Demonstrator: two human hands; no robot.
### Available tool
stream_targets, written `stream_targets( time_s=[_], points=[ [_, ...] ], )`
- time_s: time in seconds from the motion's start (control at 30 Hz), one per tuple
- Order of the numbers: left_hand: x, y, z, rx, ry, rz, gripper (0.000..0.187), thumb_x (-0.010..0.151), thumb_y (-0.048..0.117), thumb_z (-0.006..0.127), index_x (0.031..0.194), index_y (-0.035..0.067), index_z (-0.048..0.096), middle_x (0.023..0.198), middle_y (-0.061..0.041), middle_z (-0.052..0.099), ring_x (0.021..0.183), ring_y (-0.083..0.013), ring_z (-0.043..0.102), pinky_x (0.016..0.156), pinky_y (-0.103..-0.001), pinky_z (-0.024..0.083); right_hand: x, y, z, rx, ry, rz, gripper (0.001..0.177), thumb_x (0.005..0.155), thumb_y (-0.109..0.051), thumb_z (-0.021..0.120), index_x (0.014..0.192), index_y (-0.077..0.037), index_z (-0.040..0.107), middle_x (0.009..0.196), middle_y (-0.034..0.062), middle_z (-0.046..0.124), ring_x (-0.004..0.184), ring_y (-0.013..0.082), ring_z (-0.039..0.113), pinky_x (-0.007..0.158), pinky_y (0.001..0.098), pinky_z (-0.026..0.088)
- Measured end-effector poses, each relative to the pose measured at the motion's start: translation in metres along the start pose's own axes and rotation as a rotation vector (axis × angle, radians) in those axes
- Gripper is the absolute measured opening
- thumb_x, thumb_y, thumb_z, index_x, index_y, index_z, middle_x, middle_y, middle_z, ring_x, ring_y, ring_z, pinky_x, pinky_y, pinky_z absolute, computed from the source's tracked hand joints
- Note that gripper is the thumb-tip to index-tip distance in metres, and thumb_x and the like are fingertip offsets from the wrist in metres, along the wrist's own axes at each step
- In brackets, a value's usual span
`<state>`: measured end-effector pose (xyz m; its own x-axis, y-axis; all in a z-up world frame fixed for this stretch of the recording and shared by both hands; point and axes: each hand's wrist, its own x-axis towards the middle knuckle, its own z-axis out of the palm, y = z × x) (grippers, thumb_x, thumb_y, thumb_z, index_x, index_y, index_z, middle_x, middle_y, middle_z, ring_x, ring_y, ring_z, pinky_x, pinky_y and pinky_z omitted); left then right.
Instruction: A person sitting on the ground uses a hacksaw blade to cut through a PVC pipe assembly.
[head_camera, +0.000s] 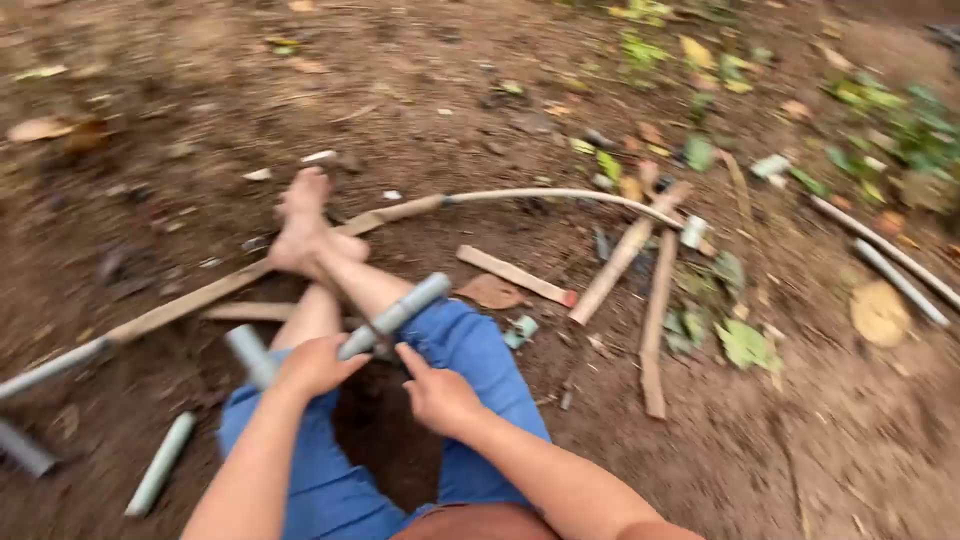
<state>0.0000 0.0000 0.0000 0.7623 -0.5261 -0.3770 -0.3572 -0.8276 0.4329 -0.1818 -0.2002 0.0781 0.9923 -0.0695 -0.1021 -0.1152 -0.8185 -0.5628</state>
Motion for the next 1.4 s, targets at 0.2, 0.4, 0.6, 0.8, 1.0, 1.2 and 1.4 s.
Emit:
stream_targets(
  time_s=[0.2, 0.4, 0.6, 0.8, 1.0, 1.2, 1.4],
  points=[
    [-0.008, 0.018, 0.007, -0.006, 0.134, -0.085, 0.045, 0.085, 0.063, 0.074, 0.104, 0.023, 0.078, 0.104, -0.008, 0.08, 0.096, -0.0382, 0.073, 0.084, -0.049, 0.057, 0.007, 0.025, 0.021, 0.212, -0.002, 0.153, 0.059, 0.098, -0.026, 0.062, 0.154, -0.014, 0.047, 0.126, 0.0207, 0.076, 0.113, 0.0433, 0.074, 0.091, 0.0504, 0.058],
    [-0.02, 0.032, -0.003, -0.014, 0.168, -0.061, 0.047, 0.087, 0.06, 0.074, 0.104, 0.017, 0.078, 0.101, -0.007, 0.079, 0.094, -0.0357, 0.072, 0.086, -0.047, 0.056, -0.006, 0.037, 0.029, 0.426, -0.117, 0.298, 0.037, 0.102, -0.031, 0.059, 0.129, -0.009, 0.069, 0.109, 0.0078, 0.078, 0.095, 0.0195, 0.068, 0.09, 0.0317, 0.055],
    [-0.024, 0.041, -0.025, 0.008, 0.041, -0.094, 0.048, 0.091, 0.061, 0.072, 0.104, 0.016, 0.081, 0.098, -0.006, 0.079, 0.088, -0.0301, 0.074, 0.082, -0.044, 0.058, -0.003, 0.004, 0.015, 0.664, -0.174, 0.504, 0.035, 0.11, -0.034, 0.051, 0.109, -0.001, 0.063, 0.07, 0.0104, 0.054, 0.056, 0.0213, 0.047, 0.053, 0.0362, 0.041],
    [-0.02, 0.035, -0.028, -0.081, -0.092, -0.078, 0.066, 0.092, 0.066, 0.063, 0.132, 0.014, 0.071, 0.123, -0.013, 0.075, 0.121, -0.033, 0.071, 0.102, -0.051, 0.056, 0.02, 0.032, 0.03, 0.677, -0.178, 0.524, 0.056, 0.115, -0.04, 0.037, 0.124, 0.001, 0.074, 0.066, 0.0038, 0.039, 0.047, 0.0137, 0.037, 0.043, 0.0303, 0.03],
    [-0.025, 0.037, -0.037, -0.117, -0.113, -0.067, 0.07, 0.091, 0.066, 0.066, 0.139, 0.015, 0.067, 0.128, -0.013, 0.073, 0.125, -0.0342, 0.069, 0.106, -0.052, 0.054, -0.032, 0.007, 0.017, 0.794, -0.156, 0.601, 0.049, 0.116, -0.037, 0.039, 0.11, 0.001, 0.07, 0.063, -0.0008, 0.033, 0.044, 0.0104, 0.034, 0.041, 0.0234, 0.026],
    [-0.028, 0.038, -0.039, -0.118, -0.098, -0.072, 0.067, 0.09, 0.066, 0.066, 0.131, 0.014, 0.073, 0.121, -0.015, 0.075, 0.119, -0.0347, 0.072, 0.101, -0.052, 0.057, 0.003, 0.038, 0.031, 0.657, -0.187, 0.475, 0.048, 0.117, -0.039, 0.043, 0.108, 0.0, 0.07, 0.062, 0.0082, 0.05, 0.044, 0.0167, 0.046, 0.039, 0.0283, 0.035],
    [-0.024, 0.037, -0.038, -0.11, -0.104, -0.079, 0.066, 0.094, 0.067, 0.064, 0.134, 0.014, 0.072, 0.119, -0.014, 0.075, 0.118, -0.034, 0.073, 0.099, -0.051, 0.057, 0.005, 0.016, 0.017, 0.686, -0.152, 0.519, 0.047, 0.115, -0.034, 0.041, 0.113, 0.002, 0.071, 0.064, 0.0044, 0.039, 0.043, 0.0119, 0.037, 0.037, 0.0259, 0.03]
  ],
)
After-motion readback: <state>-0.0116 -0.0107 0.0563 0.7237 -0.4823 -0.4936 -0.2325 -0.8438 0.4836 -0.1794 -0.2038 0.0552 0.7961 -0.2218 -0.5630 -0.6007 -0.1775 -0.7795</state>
